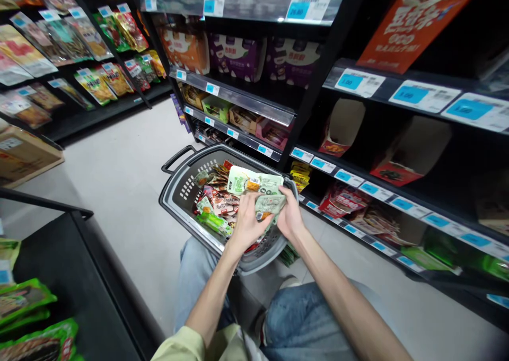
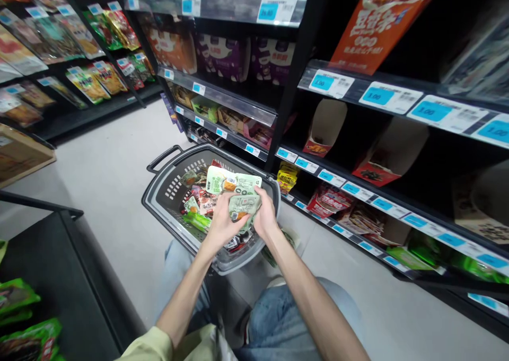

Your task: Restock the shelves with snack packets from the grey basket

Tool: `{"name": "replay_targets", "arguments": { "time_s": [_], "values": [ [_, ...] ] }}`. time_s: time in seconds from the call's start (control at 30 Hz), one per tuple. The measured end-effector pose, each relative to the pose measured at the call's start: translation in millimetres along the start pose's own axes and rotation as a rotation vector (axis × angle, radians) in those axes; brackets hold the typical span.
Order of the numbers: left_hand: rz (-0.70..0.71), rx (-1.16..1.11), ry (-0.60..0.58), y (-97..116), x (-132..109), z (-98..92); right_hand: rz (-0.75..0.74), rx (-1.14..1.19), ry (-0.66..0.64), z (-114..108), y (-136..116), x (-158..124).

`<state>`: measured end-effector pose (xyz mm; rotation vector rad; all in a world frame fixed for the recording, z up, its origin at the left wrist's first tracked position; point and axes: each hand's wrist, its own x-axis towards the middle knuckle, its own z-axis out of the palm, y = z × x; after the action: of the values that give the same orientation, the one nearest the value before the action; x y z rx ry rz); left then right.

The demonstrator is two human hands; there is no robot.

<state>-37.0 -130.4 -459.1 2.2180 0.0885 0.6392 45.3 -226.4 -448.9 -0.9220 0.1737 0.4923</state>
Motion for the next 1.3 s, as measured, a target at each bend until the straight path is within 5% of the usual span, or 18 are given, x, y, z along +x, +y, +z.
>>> {"name": "replay_targets", "arguments": {
  "time_s": [0.17,0.33,0.53,0.67,0.83,0.97,1.2,1.3],
  "values": [
    [-0.022,-0.035,0.015,-4.9,-6.8,3.3,-0.075,-0.167,-0.009,-0.2,-2.4,-1.2],
    [-0.042,-0.066,-0.087,-5.8,-7.8,-1.7,-0.107,-0.46,-0.191,-0.6,-15.5,-6.9],
    [-0.006,-0.12,-0.266,-2.4,-0.8,-4.9,-0.028,-0.412,-0.054,-7.2,-21.5,-0.5],
    [-0.108,-0.212,-0.305,-0.7,0.6,-28.4,-0.045,-0.531,-0.065,-19.3,-33.8,9.8],
    [0.045,-0.102,-0.411,2.7,5.7,-71.1,-0.445,-1.159,-0.278,-29.1,-55.3,11.6],
    [0.083,-0.032,-0.461,2.7,10.3,-70.0,-0.393,-1.209,-0.565,-22.6,-50.2,3.9],
    [0.067,0.105,-0.214,-6.6,1.4,-41.9,-0.356,-1.103,-0.583,-15.9,-43.9,2.4],
    [0.086,0.088,-0.2,-11.4,-1.7,-38.6,-0.329,-1.084,-0.548,-17.4,-42.7,2.0]
  ]
}}
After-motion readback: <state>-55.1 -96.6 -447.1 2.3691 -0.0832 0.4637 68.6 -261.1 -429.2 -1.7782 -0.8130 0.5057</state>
